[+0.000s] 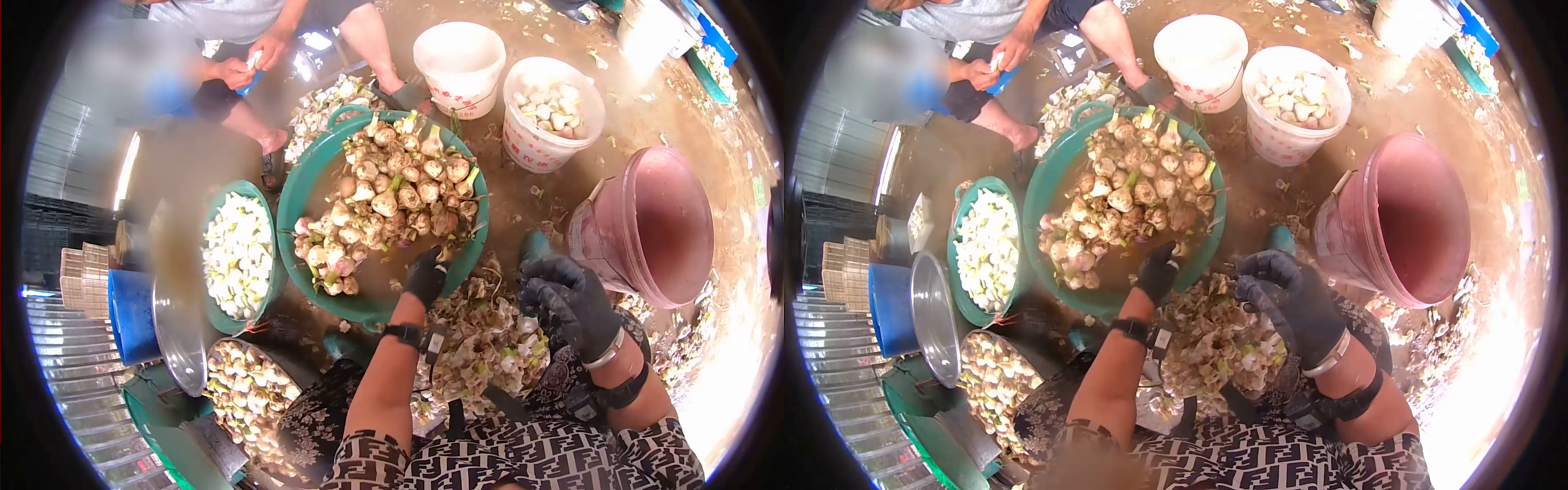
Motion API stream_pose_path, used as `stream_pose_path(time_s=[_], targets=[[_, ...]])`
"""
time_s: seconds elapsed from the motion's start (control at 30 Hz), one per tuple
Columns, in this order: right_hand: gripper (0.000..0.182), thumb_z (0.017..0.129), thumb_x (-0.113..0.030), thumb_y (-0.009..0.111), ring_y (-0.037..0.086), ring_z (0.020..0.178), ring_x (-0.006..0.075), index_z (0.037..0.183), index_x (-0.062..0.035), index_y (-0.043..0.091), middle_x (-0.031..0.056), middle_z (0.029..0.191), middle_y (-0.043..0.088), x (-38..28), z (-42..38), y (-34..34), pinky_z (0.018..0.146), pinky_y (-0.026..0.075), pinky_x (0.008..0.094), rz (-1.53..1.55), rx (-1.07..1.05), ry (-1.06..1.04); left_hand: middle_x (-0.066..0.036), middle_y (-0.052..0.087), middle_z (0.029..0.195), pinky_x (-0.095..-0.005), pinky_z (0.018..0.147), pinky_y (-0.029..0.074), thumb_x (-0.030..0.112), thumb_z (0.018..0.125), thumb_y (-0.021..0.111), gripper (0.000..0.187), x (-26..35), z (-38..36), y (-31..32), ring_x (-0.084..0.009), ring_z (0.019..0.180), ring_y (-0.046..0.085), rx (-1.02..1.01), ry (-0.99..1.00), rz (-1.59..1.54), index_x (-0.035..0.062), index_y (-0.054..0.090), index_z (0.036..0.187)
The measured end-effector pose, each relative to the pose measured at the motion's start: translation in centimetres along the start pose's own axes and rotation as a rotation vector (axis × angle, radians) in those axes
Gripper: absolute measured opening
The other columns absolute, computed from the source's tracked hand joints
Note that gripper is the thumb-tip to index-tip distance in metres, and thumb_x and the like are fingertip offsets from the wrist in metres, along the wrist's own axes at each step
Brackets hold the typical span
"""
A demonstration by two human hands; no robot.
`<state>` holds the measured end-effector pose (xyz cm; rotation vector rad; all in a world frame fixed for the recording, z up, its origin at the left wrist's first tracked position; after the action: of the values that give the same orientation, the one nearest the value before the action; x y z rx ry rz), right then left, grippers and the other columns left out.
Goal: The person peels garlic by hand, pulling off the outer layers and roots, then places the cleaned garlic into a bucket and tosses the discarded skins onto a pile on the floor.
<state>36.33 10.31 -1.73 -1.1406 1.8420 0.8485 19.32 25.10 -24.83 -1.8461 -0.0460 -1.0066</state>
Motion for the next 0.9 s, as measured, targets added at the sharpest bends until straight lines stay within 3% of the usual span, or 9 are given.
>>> stream_pose_path(time_s=[0.07, 0.13, 0.33, 0.43, 0.6, 0.8, 0.83, 0.87, 0.9], targets=[[0.020, 0.084, -0.001, 0.056, 0.058, 0.082, 0.0105, 0.104, 0.0013, 0.055, 0.0051, 0.091, 0.060, 0.3, 0.9, 0.0, 0.073, 0.049, 0.0236, -0.012, 0.029, 0.065, -0.019, 0.050, 0.119, -0.0411, 0.095, 0.037, 0.018, 0.078, 0.054, 0.045, 0.7, 2.0, 1.4, -0.0343, 0.112, 0.046, -0.085, -0.063, -0.033, 0.0078, 0.047, 0.121], [0.021, 0.083, -0.001, 0.057, 0.058, 0.084, 0.0111, 0.104, 0.0018, 0.055, 0.0059, 0.092, 0.059, -1.6, 1.4, 0.3, 0.074, 0.048, 0.0242, -0.167, 0.029, -0.098, -0.018, 0.046, 0.125, -0.0412, 0.096, 0.036, 0.019, 0.077, 0.056, 0.053, -1.5, 3.4, 4.1, -0.0344, 0.115, 0.044, -0.035, -0.005, 0.011, 0.0093, 0.042, 0.127], [0.022, 0.082, -0.002, 0.059, 0.056, 0.083, 0.0120, 0.104, 0.0015, 0.055, 0.0078, 0.093, 0.058, -1.4, 1.7, 0.2, 0.073, 0.047, 0.0260, -0.101, 0.048, -0.060, -0.018, 0.046, 0.126, -0.0424, 0.094, 0.038, 0.020, 0.077, 0.059, 0.054, -5.2, 2.6, 2.9, -0.0322, 0.115, 0.045, -0.208, -0.529, 0.195, 0.0096, 0.042, 0.127], [0.023, 0.082, -0.003, 0.060, 0.056, 0.081, 0.0120, 0.104, 0.0010, 0.055, 0.0076, 0.093, 0.058, -1.8, 1.7, 0.5, 0.073, 0.046, 0.0252, -0.203, 0.018, -0.123, -0.018, 0.054, 0.116, -0.0405, 0.086, 0.044, 0.019, 0.078, 0.059, 0.051, -7.2, 1.4, 3.7, -0.0317, 0.106, 0.053, -0.200, -0.513, -0.171, 0.0088, 0.044, 0.126], [0.027, 0.080, -0.006, 0.062, 0.058, 0.086, 0.0156, 0.105, 0.0006, 0.054, 0.0101, 0.095, 0.057, -1.9, 2.1, 1.7, 0.075, 0.047, 0.0271, -0.353, -0.059, -0.189, -0.010, 0.061, 0.100, -0.0292, 0.075, 0.048, 0.006, 0.080, 0.058, 0.035, -3.3, -2.6, -1.0, -0.0194, 0.086, 0.060, 0.118, -0.112, -1.062, 0.0057, 0.054, 0.114], [0.051, 0.071, -0.015, 0.072, 0.058, 0.096, 0.0259, 0.114, -0.0024, 0.048, 0.0137, 0.106, 0.057, 2.4, 1.5, 7.4, 0.081, 0.047, 0.0337, -0.576, -0.158, -0.549, -0.009, 0.060, 0.100, -0.0274, 0.075, 0.049, 0.002, 0.086, 0.052, 0.026, 14.2, -11.0, -11.3, -0.0174, 0.085, 0.060, 0.178, 0.298, -0.402, -0.0001, 0.055, 0.111], [0.055, 0.070, -0.014, 0.072, 0.057, 0.098, 0.0264, 0.117, -0.0036, 0.046, 0.0137, 0.110, 0.055, 2.8, 1.0, 8.3, 0.084, 0.046, 0.0339, -0.551, -0.191, -0.579, -0.010, 0.060, 0.096, -0.0278, 0.073, 0.050, 0.004, 0.086, 0.052, 0.024, 16.0, -12.7, -12.9, -0.0171, 0.084, 0.060, 0.297, 0.528, -0.213, -0.0026, 0.054, 0.109], [0.055, 0.070, -0.014, 0.072, 0.057, 0.098, 0.0264, 0.117, -0.0036, 0.046, 0.0137, 0.110, 0.055, 3.3, 0.6, 8.8, 0.084, 0.046, 0.0339, -0.552, -0.197, -0.599, -0.010, 0.060, 0.096, -0.0278, 0.073, 0.050, 0.004, 0.086, 0.052, 0.024, 16.2, -13.8, -13.8, -0.0171, 0.084, 0.060, 0.313, 0.535, -0.201, -0.0026, 0.054, 0.109], [0.055, 0.069, -0.014, 0.072, 0.057, 0.098, 0.0253, 0.116, -0.0034, 0.046, 0.0128, 0.110, 0.055, 3.3, -0.1, 8.9, 0.084, 0.046, 0.0331, -0.577, -0.172, -0.682, -0.011, 0.060, 0.093, -0.0290, 0.073, 0.050, 0.003, 0.086, 0.052, 0.021, 14.2, -14.3, -14.8, -0.0174, 0.084, 0.060, 0.330, 0.326, -0.525, -0.0022, 0.054, 0.106]])
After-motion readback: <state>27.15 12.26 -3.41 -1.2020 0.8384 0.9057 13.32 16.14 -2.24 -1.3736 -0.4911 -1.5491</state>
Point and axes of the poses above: each hand's wrist, its own z-axis towards the middle knuckle, its own y-axis out of the palm, x = y × z, the point moved 8 cm from there along z, towards the middle knuckle
